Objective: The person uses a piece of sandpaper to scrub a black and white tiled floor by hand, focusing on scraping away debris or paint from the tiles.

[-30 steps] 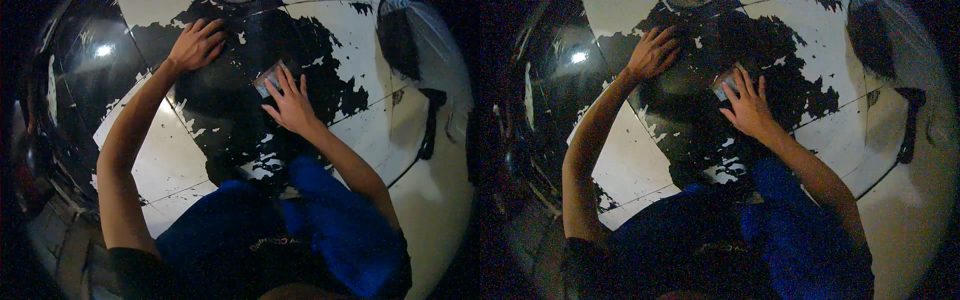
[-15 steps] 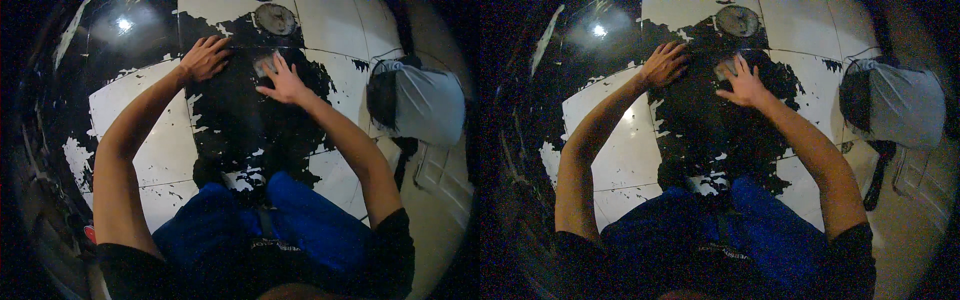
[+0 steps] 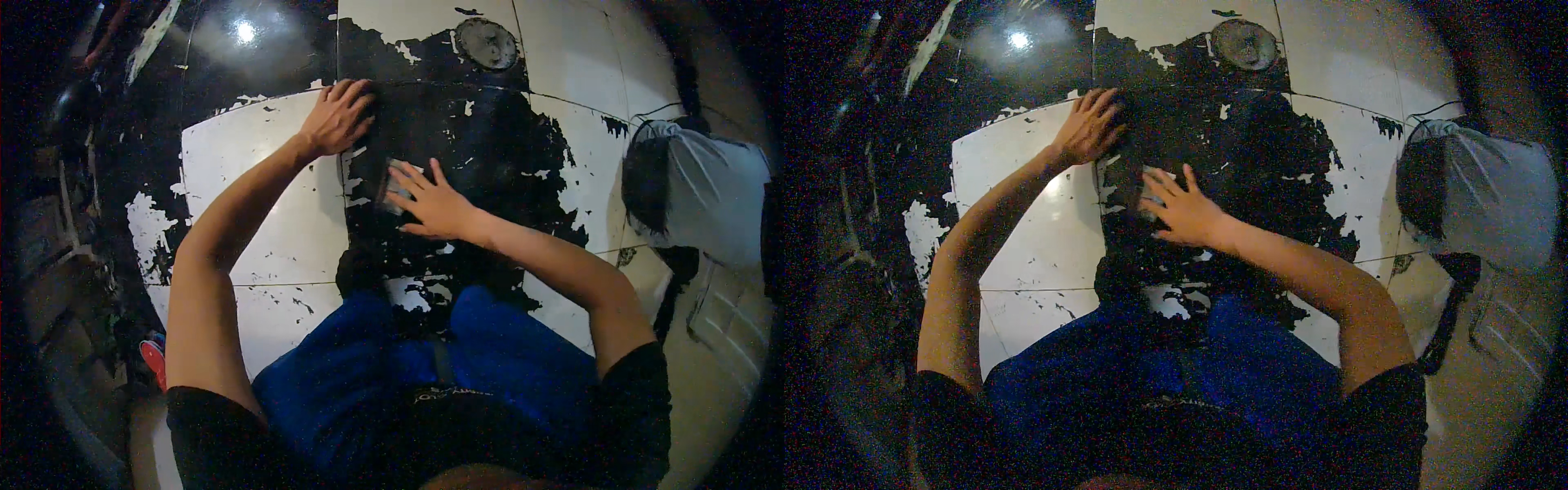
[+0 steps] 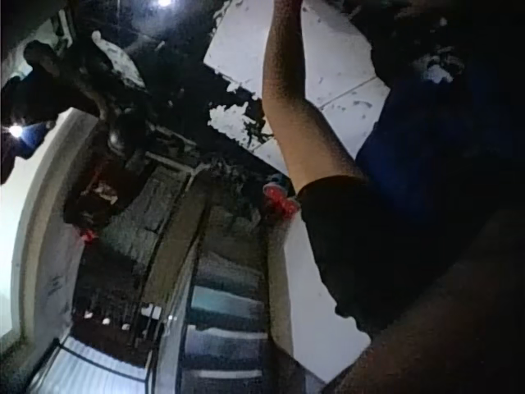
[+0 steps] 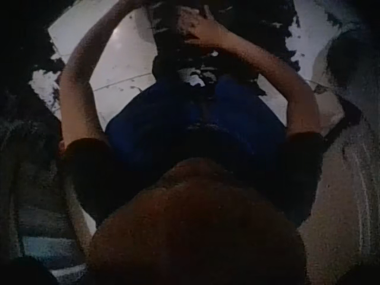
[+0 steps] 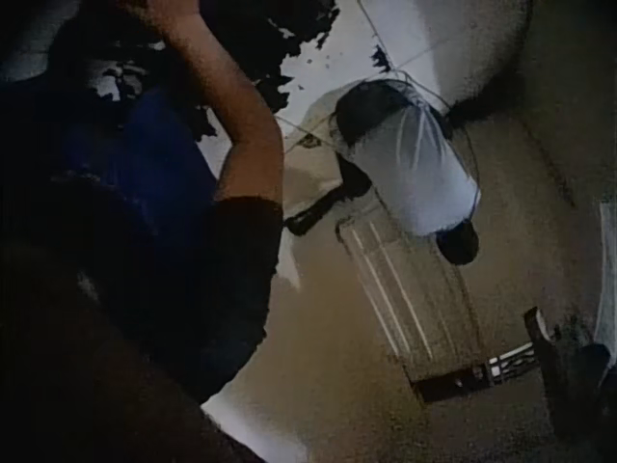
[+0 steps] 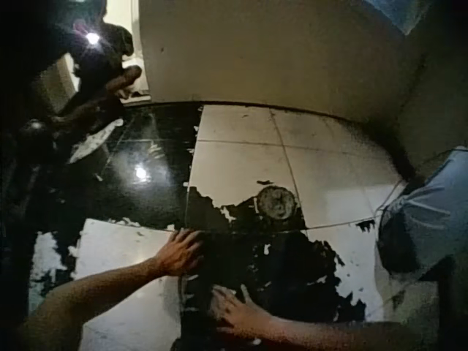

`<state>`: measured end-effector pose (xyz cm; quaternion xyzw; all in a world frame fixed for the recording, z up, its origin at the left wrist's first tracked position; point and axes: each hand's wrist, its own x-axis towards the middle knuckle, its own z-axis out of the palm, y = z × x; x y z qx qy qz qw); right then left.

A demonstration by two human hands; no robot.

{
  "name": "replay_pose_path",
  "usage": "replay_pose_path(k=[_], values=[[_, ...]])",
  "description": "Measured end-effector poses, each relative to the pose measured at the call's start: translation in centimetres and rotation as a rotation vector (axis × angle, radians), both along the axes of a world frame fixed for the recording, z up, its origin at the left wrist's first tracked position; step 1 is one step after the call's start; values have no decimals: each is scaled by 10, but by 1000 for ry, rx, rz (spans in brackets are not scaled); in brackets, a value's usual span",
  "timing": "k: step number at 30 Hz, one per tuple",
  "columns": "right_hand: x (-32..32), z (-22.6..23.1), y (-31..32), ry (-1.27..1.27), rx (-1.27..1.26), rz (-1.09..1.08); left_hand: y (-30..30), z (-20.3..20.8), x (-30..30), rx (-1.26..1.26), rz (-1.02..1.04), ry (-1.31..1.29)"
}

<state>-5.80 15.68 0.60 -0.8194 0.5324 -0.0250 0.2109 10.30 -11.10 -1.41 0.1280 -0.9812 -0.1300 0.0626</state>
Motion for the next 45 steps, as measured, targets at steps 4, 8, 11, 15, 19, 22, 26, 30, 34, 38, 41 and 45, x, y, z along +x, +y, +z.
replay_pose_path(k=[4, 8, 11, 15, 19, 22, 26, 30, 34, 38, 41, 45], values=[[-45, 13, 1, 51, 118, 34, 28, 2, -1, 25, -75, 39], [-80, 15, -6, 108, 111, 5, 75, 9, -6, 140, -195, 59], [-65, -7, 3, 61, -28, -70, 112, 10, 0, 244, -265, 36], [-23, -20, 15, -10, -113, -242, 134, 7, 17, 341, -262, -59], [-7, -15, 19, 22, -96, -244, 123, 6, 33, 188, -279, -111], [-4, -16, 17, -22, -99, -205, 109, 12, 35, 119, -307, -152], [-1, -17, 11, -57, -87, -184, 100, 14, 39, 131, -286, -208], [-1, -19, 4, -27, -140, -143, 89, 14, 38, 95, -288, -204], [-1, -17, -7, -41, -163, -108, 74, 15, 44, 57, -307, -201], [5, -16, -13, -34, -177, -106, 45, 14, 61, 36, -144, -139], [6, -18, -13, -30, -174, -120, 26, 13, 72, 23, 91, -155], [6, -21, -14, -50, -173, -122, 8, 5, 86, -99, 198, -238]])
